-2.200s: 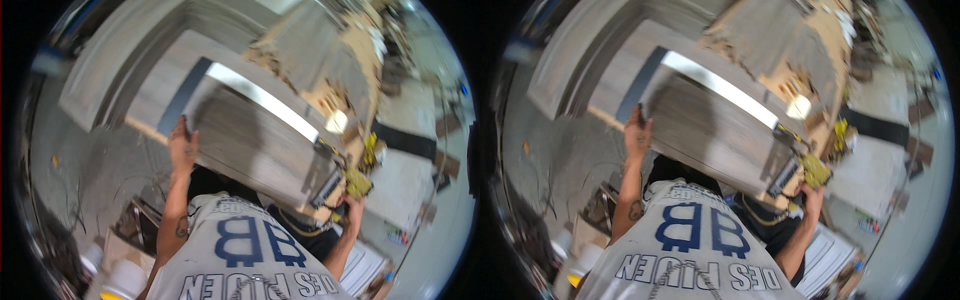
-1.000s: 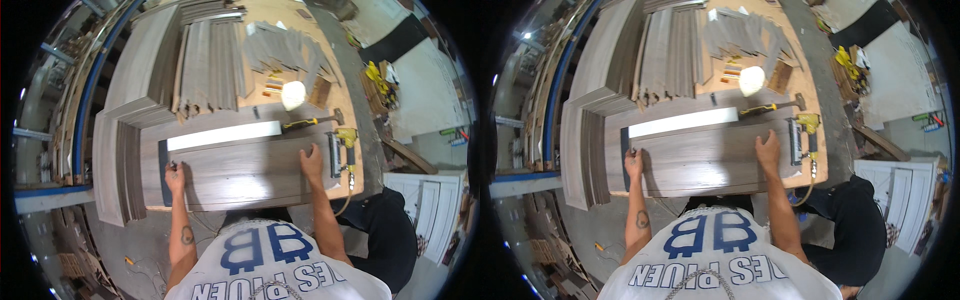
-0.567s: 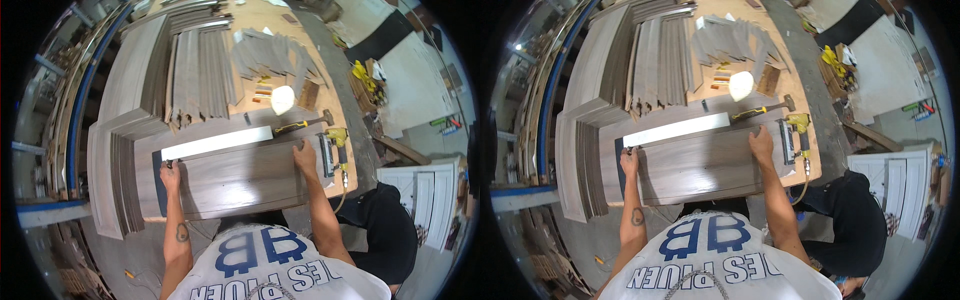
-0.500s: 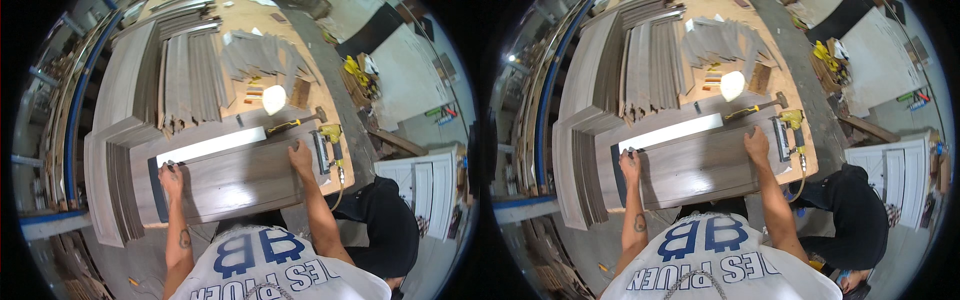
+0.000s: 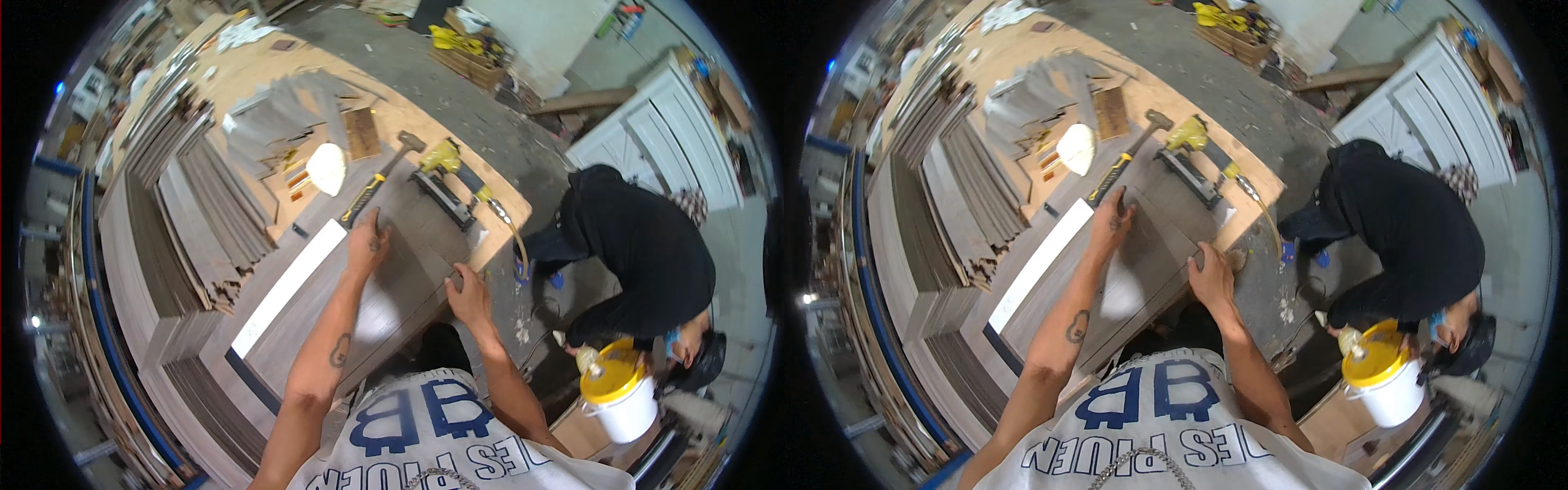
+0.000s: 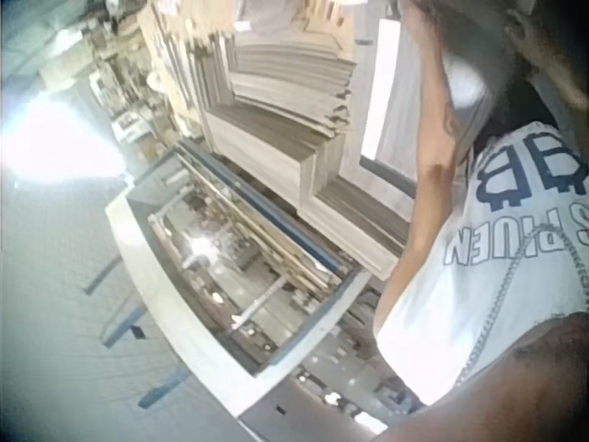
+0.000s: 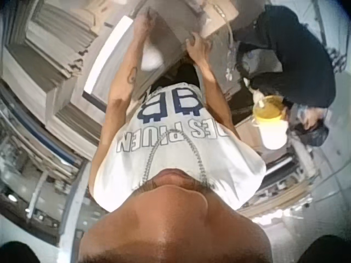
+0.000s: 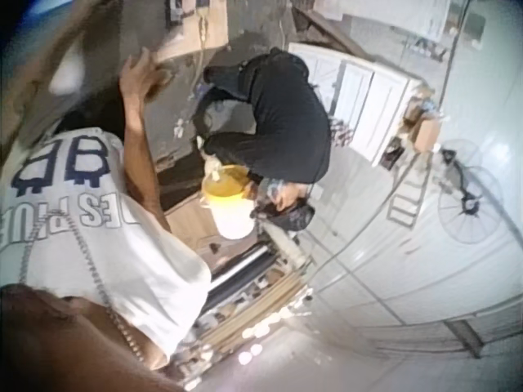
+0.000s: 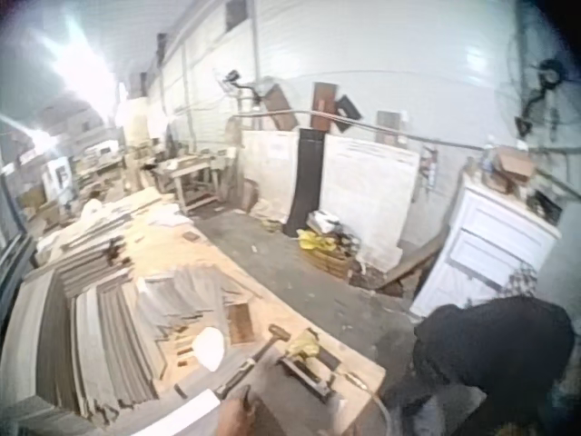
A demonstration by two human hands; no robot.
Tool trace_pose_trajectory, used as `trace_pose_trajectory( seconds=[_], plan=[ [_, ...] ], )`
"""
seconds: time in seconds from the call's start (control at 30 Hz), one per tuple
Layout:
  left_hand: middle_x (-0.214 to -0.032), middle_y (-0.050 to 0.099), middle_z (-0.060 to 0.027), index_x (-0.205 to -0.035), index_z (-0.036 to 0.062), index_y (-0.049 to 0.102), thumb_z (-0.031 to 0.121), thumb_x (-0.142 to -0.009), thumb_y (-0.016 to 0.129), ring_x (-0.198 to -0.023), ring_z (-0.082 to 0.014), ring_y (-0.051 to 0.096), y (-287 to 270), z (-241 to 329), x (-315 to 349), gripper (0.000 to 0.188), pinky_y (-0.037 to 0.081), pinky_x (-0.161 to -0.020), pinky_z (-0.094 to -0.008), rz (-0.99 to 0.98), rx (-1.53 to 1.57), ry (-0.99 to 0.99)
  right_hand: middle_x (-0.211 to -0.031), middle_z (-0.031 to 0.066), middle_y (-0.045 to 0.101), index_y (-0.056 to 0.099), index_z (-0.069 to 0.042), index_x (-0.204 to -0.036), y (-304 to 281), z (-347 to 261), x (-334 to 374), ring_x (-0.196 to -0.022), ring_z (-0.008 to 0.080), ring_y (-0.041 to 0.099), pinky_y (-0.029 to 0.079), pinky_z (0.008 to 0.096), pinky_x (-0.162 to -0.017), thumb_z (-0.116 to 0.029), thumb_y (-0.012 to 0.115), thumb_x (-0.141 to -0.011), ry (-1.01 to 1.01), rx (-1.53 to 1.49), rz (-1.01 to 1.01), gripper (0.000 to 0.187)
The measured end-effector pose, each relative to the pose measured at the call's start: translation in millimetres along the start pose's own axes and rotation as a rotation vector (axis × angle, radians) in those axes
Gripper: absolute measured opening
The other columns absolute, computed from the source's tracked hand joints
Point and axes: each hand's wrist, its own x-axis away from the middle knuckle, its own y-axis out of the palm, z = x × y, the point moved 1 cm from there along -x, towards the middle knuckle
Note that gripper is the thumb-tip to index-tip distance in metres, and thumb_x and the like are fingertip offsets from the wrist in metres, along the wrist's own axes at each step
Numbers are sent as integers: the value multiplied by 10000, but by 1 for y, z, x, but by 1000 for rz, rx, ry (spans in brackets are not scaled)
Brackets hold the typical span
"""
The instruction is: The person applies glue from a bag onto a wooden frame, places a wood panel onto it, and secures the pieces using a pneumatic nail gun and a hammer. They stack the assembled door onto a pile and walk across the workshop to press buttons on a machine control panel.
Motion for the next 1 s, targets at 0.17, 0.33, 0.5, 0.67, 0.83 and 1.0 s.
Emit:
trace_pose_trajectory(
  seconds=[0.17,0.33,0.5,0.67,0.83,1.0],
  plan=[
    [-931,629,-236,-1213,-54,588,147,-792,682,-873,-390,593,6,28,-12,476,466,-833,-453,-111,-76,-42,-1244,216,556,538,16,-1232,9,12,30,-1193,391,500,410,451,-1016,-151,641,-861,40,-114,161,419],
    [-923,593,-199,-1193,-35,617,148,-799,700,-867,-345,569,8,17,-14,442,461,-821,-428,-108,-133,-49,-1074,184,597,564,-29,-1229,12,29,26,-966,341,601,489,421,-854,-135,640,-866,113,-175,227,385],
    [-984,585,-198,-1190,-46,622,209,-855,690,-923,-342,568,15,17,-15,427,445,-874,-412,-68,-140,-93,-817,142,635,645,-63,-1153,-2,39,19,-700,261,622,511,373,-703,-164,661,-871,234,-436,81,300],
    [-1029,591,-205,-1156,-68,623,238,-876,705,-966,-332,596,18,13,-18,423,458,-893,-389,-58,-84,-231,-886,145,669,631,-50,-1174,-8,42,17,-718,225,666,534,329,-670,-114,659,-885,244,-586,15,297],
    [-1027,639,-139,-1217,-17,616,171,-910,686,-954,-230,614,14,27,-16,367,471,-909,-344,-95,-49,-294,-973,173,685,556,37,-1245,3,30,36,-845,235,704,563,319,-762,-93,657,-899,453,-637,64,383],
    [-1173,657,-180,-1295,19,589,175,-922,671,-1137,-254,612,18,46,-18,412,441,-999,-361,-110,-93,-335,-1465,339,326,181,70,-1476,-6,3,52,-1363,367,400,378,435,-1101,-105,577,-953,493,-1070,42,679]
  ],
)
